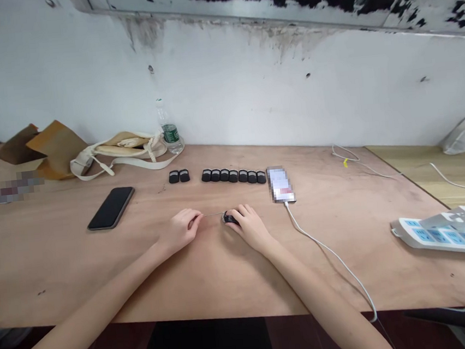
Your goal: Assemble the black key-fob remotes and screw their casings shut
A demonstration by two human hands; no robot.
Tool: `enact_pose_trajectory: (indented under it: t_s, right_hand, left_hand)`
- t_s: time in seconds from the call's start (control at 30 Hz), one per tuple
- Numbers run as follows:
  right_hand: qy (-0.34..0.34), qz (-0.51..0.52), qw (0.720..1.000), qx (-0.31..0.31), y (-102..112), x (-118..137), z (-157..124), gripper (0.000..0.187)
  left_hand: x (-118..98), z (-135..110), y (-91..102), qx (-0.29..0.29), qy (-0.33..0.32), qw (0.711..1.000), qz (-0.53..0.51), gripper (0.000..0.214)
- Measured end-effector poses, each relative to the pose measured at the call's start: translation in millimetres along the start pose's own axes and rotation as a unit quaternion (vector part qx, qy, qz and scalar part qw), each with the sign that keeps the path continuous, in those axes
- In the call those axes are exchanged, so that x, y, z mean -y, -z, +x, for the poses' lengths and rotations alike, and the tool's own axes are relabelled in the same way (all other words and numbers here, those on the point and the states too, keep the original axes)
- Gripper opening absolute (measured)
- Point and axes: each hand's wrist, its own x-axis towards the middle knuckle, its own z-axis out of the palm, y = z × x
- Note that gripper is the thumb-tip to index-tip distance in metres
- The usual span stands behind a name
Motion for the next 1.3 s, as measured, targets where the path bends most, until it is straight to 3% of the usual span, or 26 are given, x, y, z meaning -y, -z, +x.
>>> enact_pose_trajectory:
  t_s: [0.4,0.5,0.67,0.77,0.93,1.17,1.3]
  right_hand:
    - [-0.034,0.014,0.999,-0.005,0,0,1,0.022]
    - [-0.043,0.021,0.999,0.002,2,1,1,0.021]
    - [-0.056,0.032,0.998,0.002,2,2,2,0.022]
    - [-0.056,0.041,0.998,-0.005,2,3,2,0.022]
    - [-0.057,0.056,0.997,-0.01,3,4,2,0.021]
    - [-0.046,0.062,0.997,-0.026,2,4,0,0.026]
    - [-0.049,0.067,0.996,-0.022,2,4,1,0.029]
  left_hand:
    - [1,0,0.7,-0.013,-0.044,0.999,0.019,0.024]
    - [-1,1,3.6,-0.047,0.015,0.996,-0.079,0.018]
    - [-10,5,18.5,-0.111,0.162,0.952,-0.236,0.024]
    - [-17,9,29.9,-0.145,0.184,0.935,-0.265,0.024]
    - [-24,24,40.7,-0.163,0.159,0.918,-0.325,0.029]
    - [-35,53,27.6,-0.151,0.107,0.916,-0.356,0.033]
    - [-41,52,10.8,-0.15,0.13,0.891,-0.407,0.034]
